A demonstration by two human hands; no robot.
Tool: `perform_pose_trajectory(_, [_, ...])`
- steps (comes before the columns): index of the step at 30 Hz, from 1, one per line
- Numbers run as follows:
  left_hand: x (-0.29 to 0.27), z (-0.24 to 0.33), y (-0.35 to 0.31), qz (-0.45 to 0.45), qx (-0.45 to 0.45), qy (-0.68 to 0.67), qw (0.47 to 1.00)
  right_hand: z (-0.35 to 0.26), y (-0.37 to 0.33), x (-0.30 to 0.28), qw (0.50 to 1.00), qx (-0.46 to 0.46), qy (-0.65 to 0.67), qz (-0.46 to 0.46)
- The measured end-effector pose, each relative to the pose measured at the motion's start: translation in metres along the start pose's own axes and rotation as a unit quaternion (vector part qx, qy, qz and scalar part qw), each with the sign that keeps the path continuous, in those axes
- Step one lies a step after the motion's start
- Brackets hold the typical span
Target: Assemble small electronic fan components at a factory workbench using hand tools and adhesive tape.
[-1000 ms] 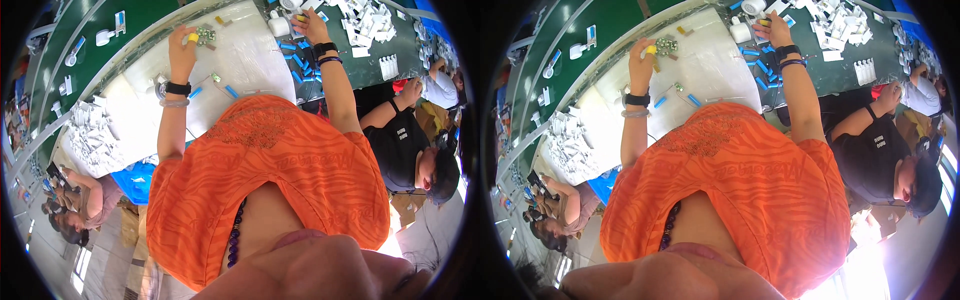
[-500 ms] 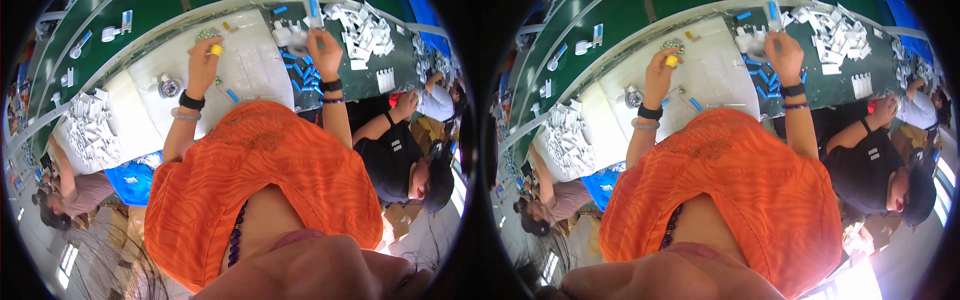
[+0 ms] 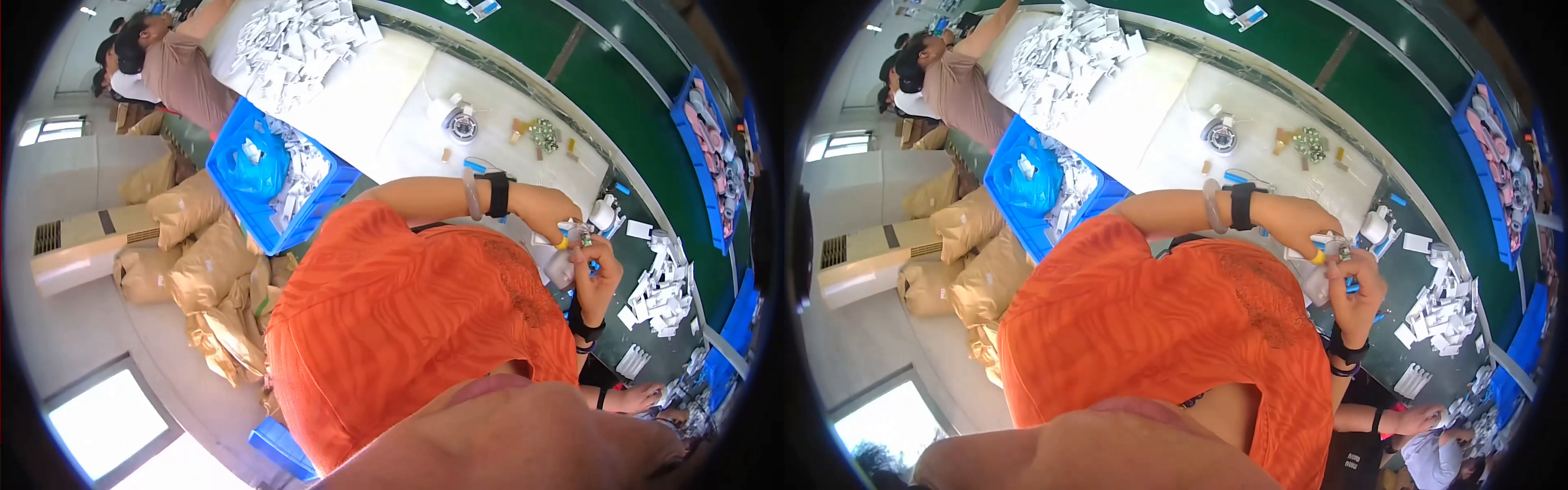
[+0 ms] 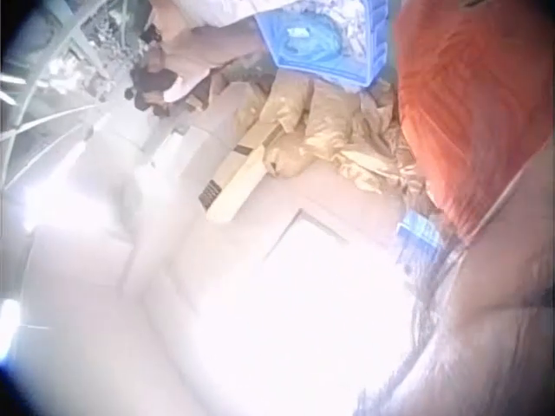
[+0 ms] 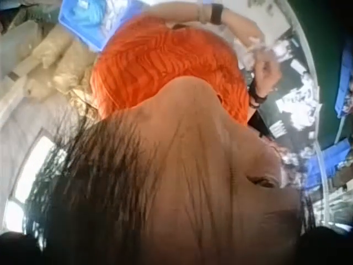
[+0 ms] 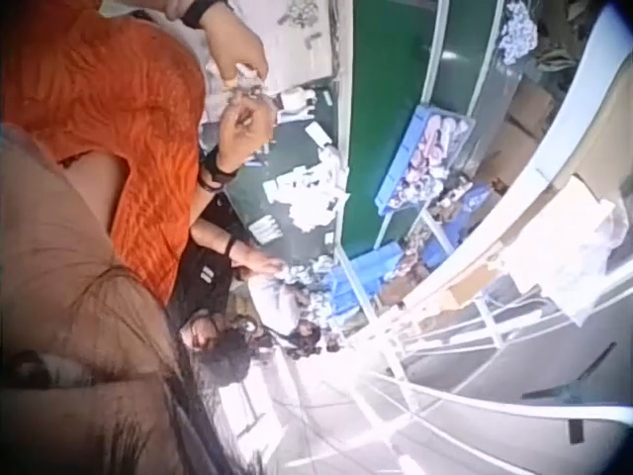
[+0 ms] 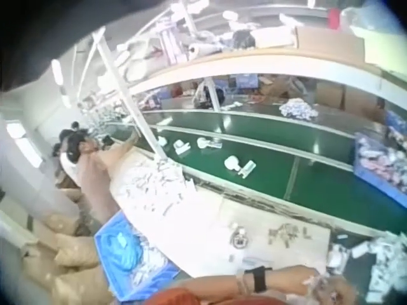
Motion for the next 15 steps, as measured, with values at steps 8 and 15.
perform_pose_trajectory(8, [-0.007, -0.008, -0.03, 0.146, -0.069, 0.082, 0.984, 0.041, -0.02, 0.026, 0.953, 0.148, 0.259, 0.049])
perform_pose_trajectory(15, [-0.02, 0.019, -0.046, 0.186, -0.095, 0.117, 0.971, 0.036, -0.024, 0.029, 0.983, 0.169, -0.047, 0.044])
Point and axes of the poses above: each hand's wrist, its own y-axis towards the middle knuckle, its own x-axis out of the palm, z = x × y, the point moved 10 cm from there along y, towards the middle knuckle, and after that the axes turned 7 degrees about -z, right-handed, at the moved point
